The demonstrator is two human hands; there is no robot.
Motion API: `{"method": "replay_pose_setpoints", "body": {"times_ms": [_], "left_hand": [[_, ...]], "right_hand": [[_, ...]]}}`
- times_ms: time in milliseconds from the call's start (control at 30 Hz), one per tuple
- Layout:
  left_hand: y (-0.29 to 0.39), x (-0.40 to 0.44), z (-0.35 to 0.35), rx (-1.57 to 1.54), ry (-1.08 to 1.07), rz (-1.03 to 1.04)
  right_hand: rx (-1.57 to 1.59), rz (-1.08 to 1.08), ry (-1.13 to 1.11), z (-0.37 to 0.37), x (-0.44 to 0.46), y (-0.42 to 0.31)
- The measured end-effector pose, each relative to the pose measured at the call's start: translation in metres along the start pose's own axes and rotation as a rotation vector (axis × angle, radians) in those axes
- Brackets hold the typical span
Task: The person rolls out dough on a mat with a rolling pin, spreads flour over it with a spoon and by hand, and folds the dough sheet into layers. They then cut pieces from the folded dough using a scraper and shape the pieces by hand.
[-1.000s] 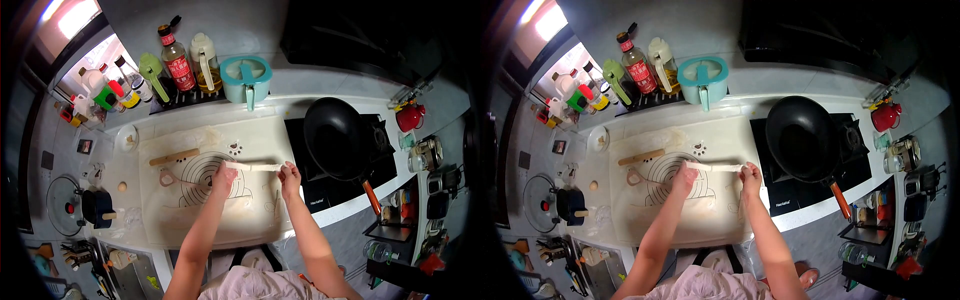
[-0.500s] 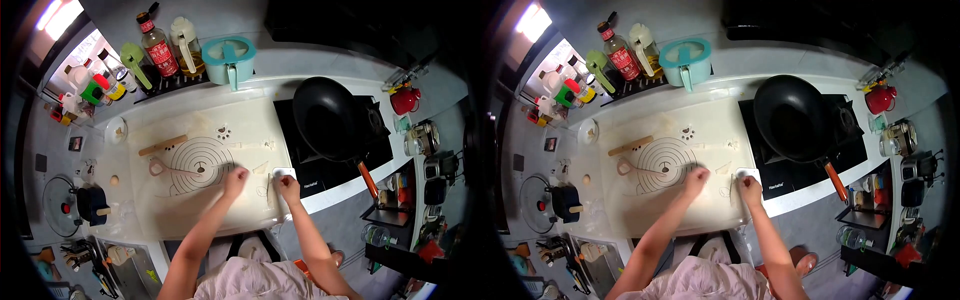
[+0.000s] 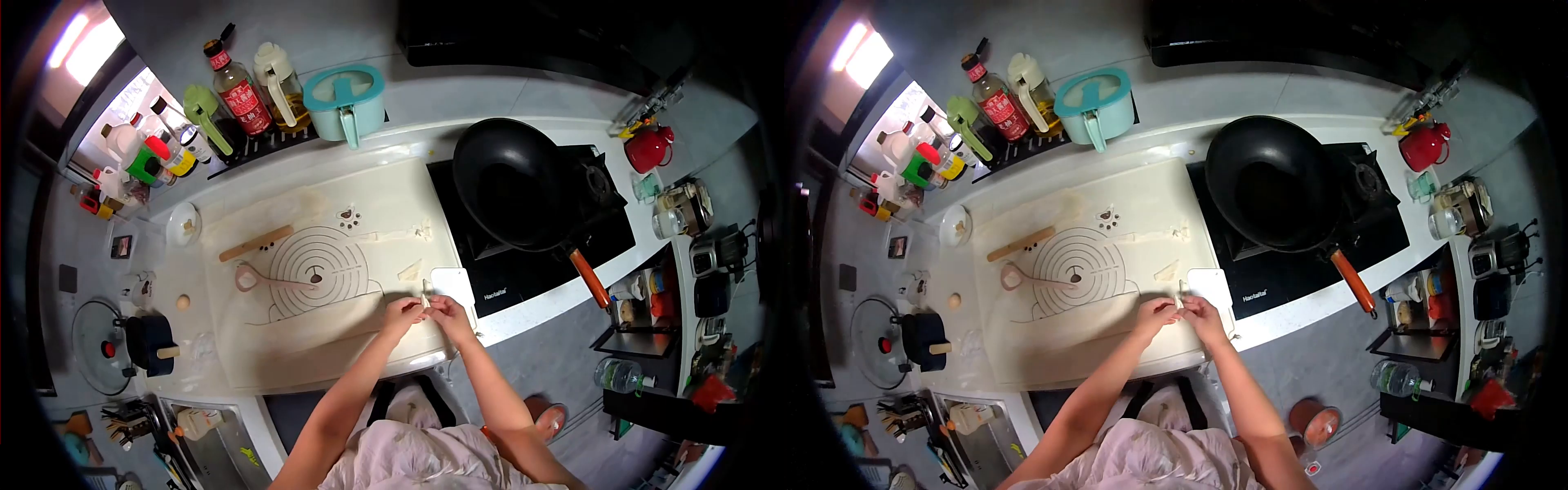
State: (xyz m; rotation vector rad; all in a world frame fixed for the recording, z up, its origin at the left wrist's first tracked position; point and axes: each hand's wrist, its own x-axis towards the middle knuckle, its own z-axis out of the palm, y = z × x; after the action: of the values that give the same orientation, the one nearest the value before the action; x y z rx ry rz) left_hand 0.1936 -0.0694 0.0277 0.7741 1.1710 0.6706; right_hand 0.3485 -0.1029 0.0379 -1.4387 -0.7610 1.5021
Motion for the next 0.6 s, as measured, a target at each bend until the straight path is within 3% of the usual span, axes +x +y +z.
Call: {"method": "replay_pose_setpoints", "body": {"times_ms": [167, 267, 367, 600], "left_hand": [[0.002, -0.004, -0.015, -0.039, 0.039, 0.143], [0.011, -0.01, -0.016, -0.137, 0.019, 0.18], [0.024, -0.018, -0.017, 0.046, 0.052, 0.276], [0.037, -0.025, -0.024, 0.052, 0.031, 0.227]], "right_hand": [[0.107, 0.083, -0.038, 0.02, -0.002, -0.028], [0.108, -0.002, -0.063, 0.028, -0.001, -0.031], [0.062, -0.106, -0.052, 0.038, -0.001, -0.035], [0.173, -0.134, -0.06, 0.045, -0.003, -0.042]]}}
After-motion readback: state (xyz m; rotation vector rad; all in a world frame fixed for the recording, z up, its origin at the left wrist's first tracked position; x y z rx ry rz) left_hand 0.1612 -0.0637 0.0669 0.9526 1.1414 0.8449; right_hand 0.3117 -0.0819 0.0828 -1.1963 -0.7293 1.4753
